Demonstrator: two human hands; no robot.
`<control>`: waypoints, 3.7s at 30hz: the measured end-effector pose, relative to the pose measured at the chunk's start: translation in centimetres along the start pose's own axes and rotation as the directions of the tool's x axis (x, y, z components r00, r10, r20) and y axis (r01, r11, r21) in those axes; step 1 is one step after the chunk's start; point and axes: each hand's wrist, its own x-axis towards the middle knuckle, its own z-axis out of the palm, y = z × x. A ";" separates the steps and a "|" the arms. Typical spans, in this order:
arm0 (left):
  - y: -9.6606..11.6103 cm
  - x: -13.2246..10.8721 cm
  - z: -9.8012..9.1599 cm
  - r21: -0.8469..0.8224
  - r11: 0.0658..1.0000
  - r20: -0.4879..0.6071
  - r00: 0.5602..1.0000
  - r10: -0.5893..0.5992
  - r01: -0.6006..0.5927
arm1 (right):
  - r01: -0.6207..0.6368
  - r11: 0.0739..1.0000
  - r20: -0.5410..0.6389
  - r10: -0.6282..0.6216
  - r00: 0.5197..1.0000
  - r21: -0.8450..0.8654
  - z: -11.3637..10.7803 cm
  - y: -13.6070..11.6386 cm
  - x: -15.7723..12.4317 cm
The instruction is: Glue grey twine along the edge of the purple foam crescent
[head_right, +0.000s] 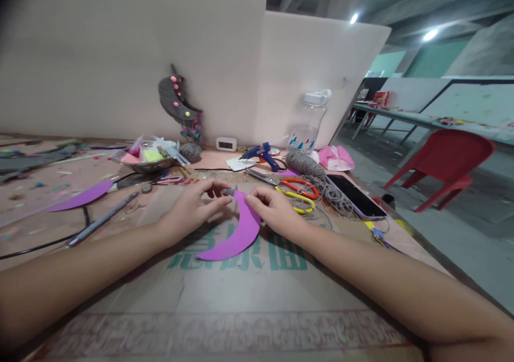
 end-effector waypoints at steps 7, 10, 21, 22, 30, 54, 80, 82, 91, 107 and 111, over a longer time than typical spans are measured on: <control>-0.3 0.0 0.0 0.057 0.998 -0.021 0.999 0.024 -0.023 | -0.011 1.000 0.017 0.010 1.000 0.013 0.0 0.6 0.4; -0.5 0.2 0.0 0.053 0.999 -0.023 1.000 0.010 -0.009 | 0.015 1.000 0.023 -0.015 1.000 0.005 0.0 0.7 0.5; -0.7 0.2 0.2 -0.069 0.990 -0.018 0.992 -0.128 0.127 | 0.022 1.000 0.031 -0.022 0.999 -0.012 0.1 0.5 0.5; -0.7 0.2 0.2 -0.072 0.990 -0.017 0.992 -0.121 0.120 | 0.024 1.000 0.031 -0.024 0.999 -0.012 0.1 0.4 0.5; -1.1 0.4 0.3 -0.067 0.995 -0.001 0.997 -0.075 0.075 | -0.007 1.000 0.031 0.006 0.999 0.019 0.0 0.7 0.7; -1.2 0.2 0.3 -0.013 1.000 0.000 1.000 -0.022 0.022 | -0.146 0.985 0.049 0.142 0.989 0.089 0.1 1.0 0.6; -0.6 0.0 0.1 0.012 0.997 -0.057 0.995 0.078 -0.078 | -0.061 0.996 0.014 0.060 0.998 0.070 0.1 0.4 0.2; -0.5 0.0 0.0 0.010 0.997 -0.039 0.996 0.076 -0.076 | -0.019 0.999 0.002 0.019 1.000 0.033 0.1 0.4 0.1; -0.7 0.0 0.2 0.103 0.985 -0.028 0.989 0.144 -0.140 | 0.059 0.998 0.004 -0.059 0.998 -0.027 0.0 0.6 0.2; -0.6 0.4 0.1 -0.065 0.997 0.012 0.999 -0.030 0.031 | 0.034 0.999 -0.033 -0.034 0.999 -0.009 -0.1 0.5 0.1; -0.6 0.4 0.2 -0.222 0.958 0.206 0.969 -0.139 0.184 | 0.117 0.989 -0.025 -0.120 0.993 -0.088 0.0 0.2 0.1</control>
